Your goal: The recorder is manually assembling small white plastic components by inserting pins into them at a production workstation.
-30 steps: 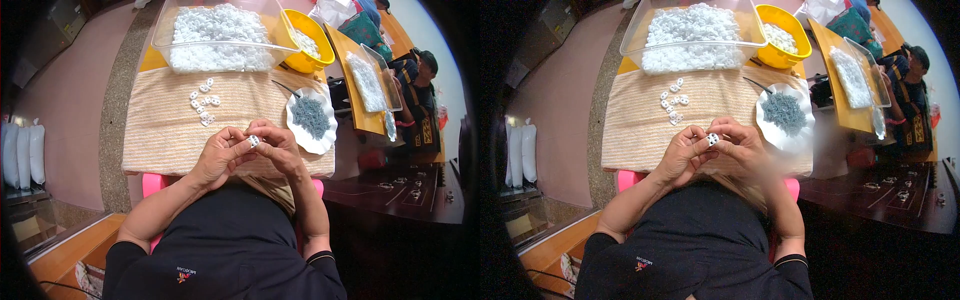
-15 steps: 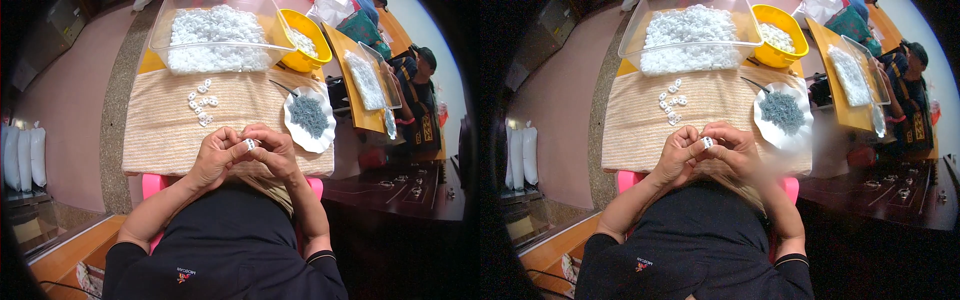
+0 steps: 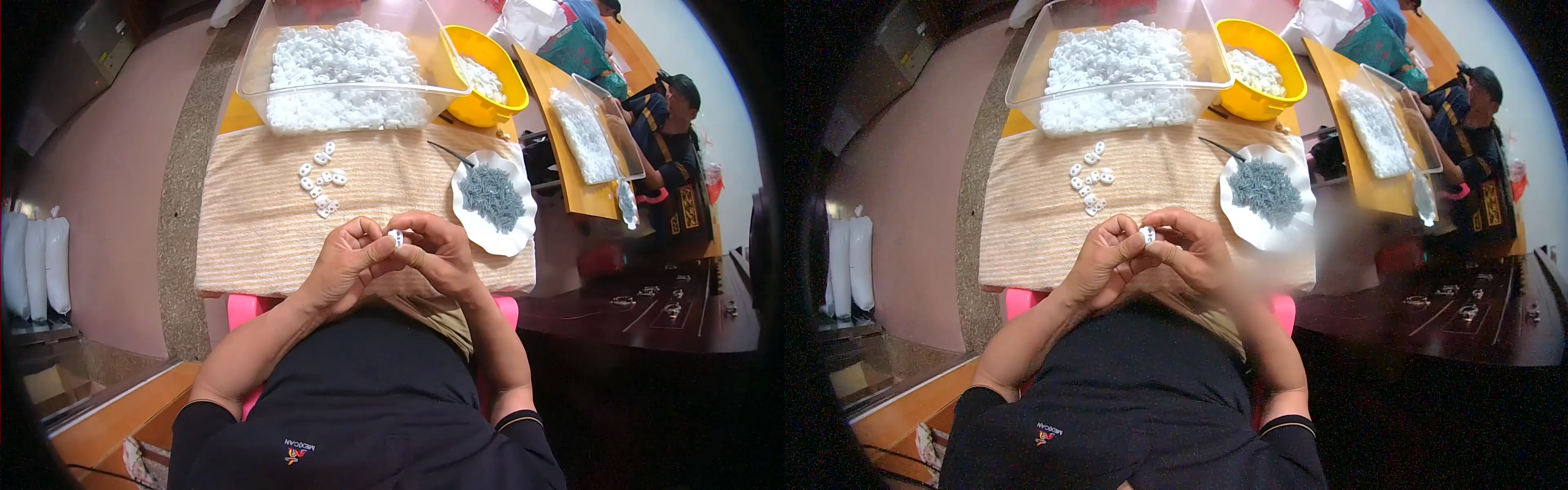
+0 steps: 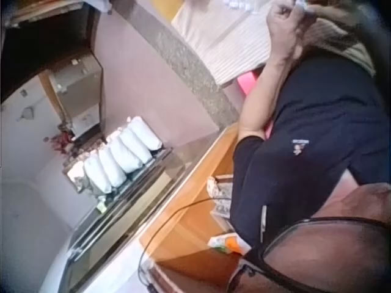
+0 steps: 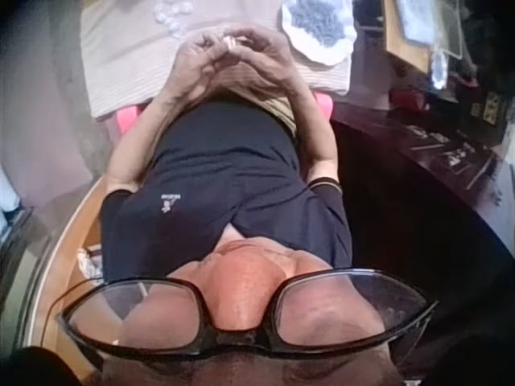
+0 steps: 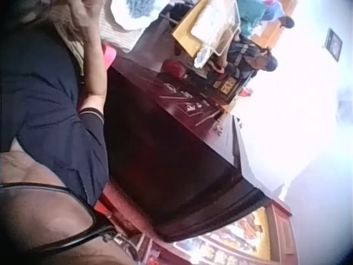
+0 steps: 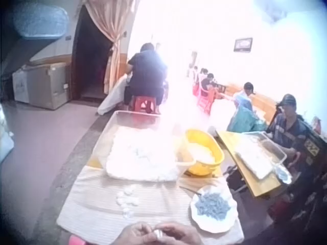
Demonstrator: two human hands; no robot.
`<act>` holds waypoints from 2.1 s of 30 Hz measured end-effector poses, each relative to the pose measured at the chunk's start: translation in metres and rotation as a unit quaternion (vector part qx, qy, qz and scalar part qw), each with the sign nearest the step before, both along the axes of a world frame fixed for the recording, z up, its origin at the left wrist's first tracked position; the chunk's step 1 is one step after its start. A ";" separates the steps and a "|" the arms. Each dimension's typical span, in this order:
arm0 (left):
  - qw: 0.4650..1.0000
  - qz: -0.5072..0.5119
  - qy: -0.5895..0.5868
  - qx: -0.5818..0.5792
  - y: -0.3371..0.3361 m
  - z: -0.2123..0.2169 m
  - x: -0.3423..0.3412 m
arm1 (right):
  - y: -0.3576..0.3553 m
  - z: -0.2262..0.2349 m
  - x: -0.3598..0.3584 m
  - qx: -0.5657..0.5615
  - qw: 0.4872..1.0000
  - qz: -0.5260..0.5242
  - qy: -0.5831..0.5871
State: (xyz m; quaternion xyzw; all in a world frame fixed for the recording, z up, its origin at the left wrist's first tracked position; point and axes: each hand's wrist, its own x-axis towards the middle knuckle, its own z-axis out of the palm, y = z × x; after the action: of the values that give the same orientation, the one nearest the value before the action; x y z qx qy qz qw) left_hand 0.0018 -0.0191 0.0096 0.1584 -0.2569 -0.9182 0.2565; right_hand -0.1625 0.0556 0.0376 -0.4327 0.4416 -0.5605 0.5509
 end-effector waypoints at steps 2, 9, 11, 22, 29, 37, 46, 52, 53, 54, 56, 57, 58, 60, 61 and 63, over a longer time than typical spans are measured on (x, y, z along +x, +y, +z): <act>1.000 0.002 -0.008 0.000 0.001 -0.002 0.001 | -0.001 -0.004 -0.004 -0.040 0.992 -0.016 0.120; 0.999 0.006 -0.033 0.037 -0.001 -0.004 0.002 | -0.019 0.007 -0.024 -0.137 0.910 -0.181 0.347; 0.999 0.013 -0.038 0.034 0.000 -0.004 0.001 | -0.034 0.025 -0.050 -0.191 0.853 -0.268 0.406; 0.996 -0.011 -0.084 -0.003 0.003 -0.002 -0.002 | -0.111 0.081 -0.163 -0.167 0.653 -0.417 0.610; 0.992 0.038 -0.108 -0.054 0.009 0.002 0.002 | -0.097 0.010 -0.014 -0.146 0.898 -0.069 0.410; 0.989 0.064 -0.102 -0.081 0.009 -0.003 0.001 | -0.124 -0.013 0.012 -0.123 0.789 0.020 0.601; 0.987 0.090 -0.110 -0.070 0.007 -0.001 0.004 | -0.120 -0.016 0.010 -0.099 0.768 0.046 0.631; 0.985 0.114 -0.118 -0.055 0.005 -0.002 0.002 | -0.102 -0.023 -0.009 -0.143 0.814 0.011 0.563; 0.984 0.118 -0.123 -0.044 0.005 -0.002 0.002 | -0.098 -0.024 -0.012 -0.164 0.830 -0.013 0.533; 0.984 0.117 -0.123 -0.045 0.004 -0.003 0.001 | -0.092 -0.025 -0.015 -0.163 0.830 -0.014 0.533; 0.981 0.146 -0.127 -0.035 0.004 -0.003 0.002 | -0.079 -0.018 -0.013 -0.055 0.909 -0.030 0.411; 0.980 0.146 -0.127 -0.034 0.004 -0.003 0.002 | -0.074 -0.017 -0.011 -0.055 0.909 -0.030 0.411; 0.979 0.163 -0.121 -0.022 0.003 -0.004 0.002 | -0.068 -0.015 -0.010 -0.018 0.948 -0.028 0.317; 0.978 0.177 -0.113 -0.008 0.004 -0.004 0.001 | -0.055 -0.012 -0.007 0.022 0.974 -0.029 0.222; 0.979 0.169 -0.110 -0.013 0.004 -0.003 0.000 | -0.049 -0.010 -0.005 0.025 0.978 -0.025 0.206; 0.982 0.157 -0.104 -0.016 0.005 -0.005 0.000 | -0.039 -0.014 -0.001 0.043 0.987 -0.021 0.153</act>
State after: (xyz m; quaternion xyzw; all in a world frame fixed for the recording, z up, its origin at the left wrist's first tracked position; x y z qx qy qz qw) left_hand 0.0022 -0.0141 0.0046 0.2871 -0.2692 -0.8408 0.3718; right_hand -0.1640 0.0170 0.0238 -0.4801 0.5530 -0.4799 0.4831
